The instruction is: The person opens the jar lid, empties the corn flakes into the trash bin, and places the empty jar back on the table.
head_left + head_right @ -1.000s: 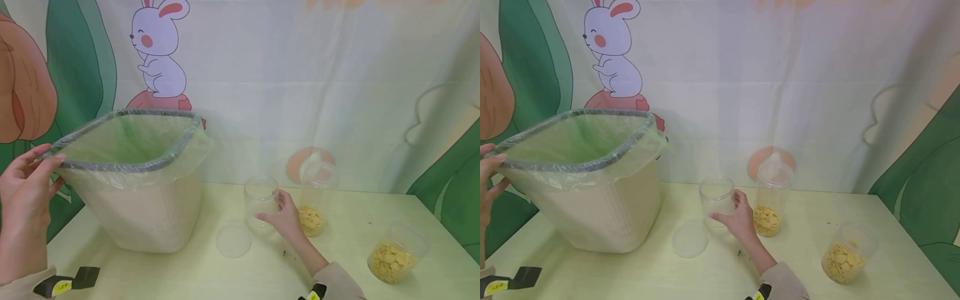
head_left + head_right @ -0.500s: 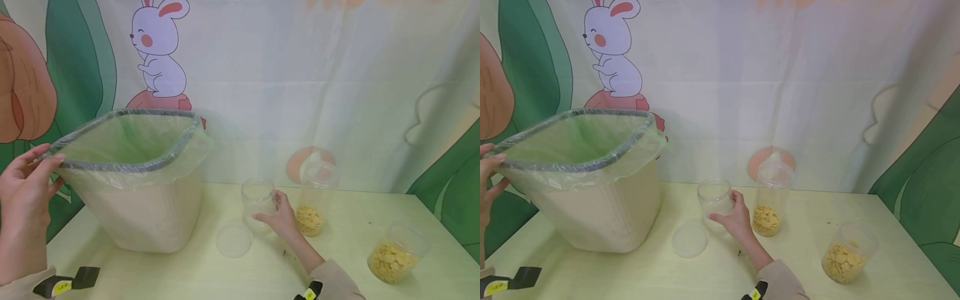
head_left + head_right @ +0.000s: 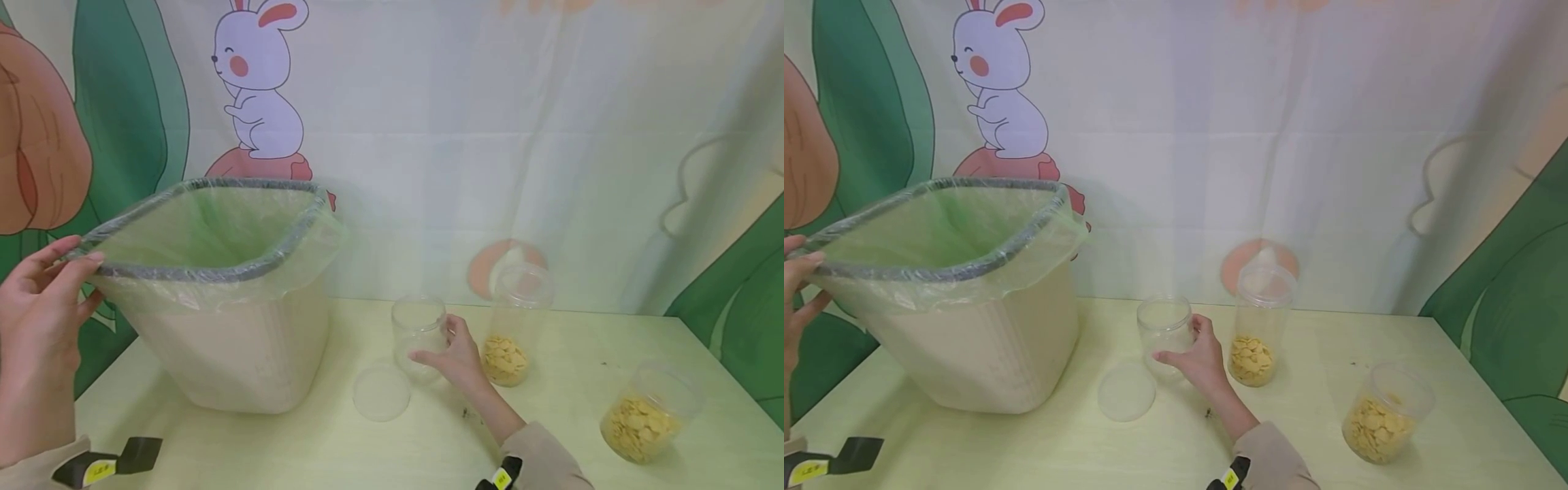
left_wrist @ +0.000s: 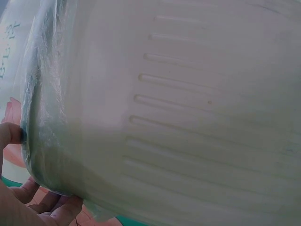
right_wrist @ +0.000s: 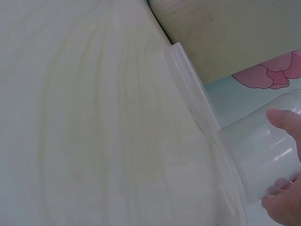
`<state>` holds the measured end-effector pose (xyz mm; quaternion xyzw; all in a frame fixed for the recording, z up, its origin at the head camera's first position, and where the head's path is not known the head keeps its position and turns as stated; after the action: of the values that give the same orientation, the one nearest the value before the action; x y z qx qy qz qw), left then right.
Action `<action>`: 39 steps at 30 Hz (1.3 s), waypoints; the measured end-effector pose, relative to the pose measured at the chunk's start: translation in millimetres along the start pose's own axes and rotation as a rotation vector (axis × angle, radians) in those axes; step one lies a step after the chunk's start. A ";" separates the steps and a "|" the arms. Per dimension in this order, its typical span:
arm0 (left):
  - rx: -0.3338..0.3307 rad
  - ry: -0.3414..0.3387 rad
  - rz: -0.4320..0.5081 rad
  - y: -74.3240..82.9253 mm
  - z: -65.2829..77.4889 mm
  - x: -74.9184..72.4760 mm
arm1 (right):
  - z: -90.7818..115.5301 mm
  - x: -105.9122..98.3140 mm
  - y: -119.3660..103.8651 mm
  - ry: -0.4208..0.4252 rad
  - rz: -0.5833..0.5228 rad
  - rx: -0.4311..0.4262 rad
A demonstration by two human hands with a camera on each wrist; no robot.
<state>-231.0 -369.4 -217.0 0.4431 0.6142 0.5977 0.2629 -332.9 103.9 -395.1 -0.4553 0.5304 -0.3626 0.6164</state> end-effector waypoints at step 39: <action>-0.008 -0.055 -0.089 -1.8 2.6 5.6 | 1.1 10.6 6.0 -0.044 -0.042 -0.034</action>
<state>-231.8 -363.1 -217.9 0.4306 0.6234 0.5756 0.3076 -330.1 96.2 -404.2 -0.4845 0.5130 -0.3565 0.6124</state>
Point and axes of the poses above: each hand's wrist, its own z-axis away from the middle knuckle, its own x-axis out of the palm, y = z × x, the point moved 10 cm from there along -z, towards the middle knuckle, and after that the axes turned 13 degrees about -y, right-handed, at the moved point
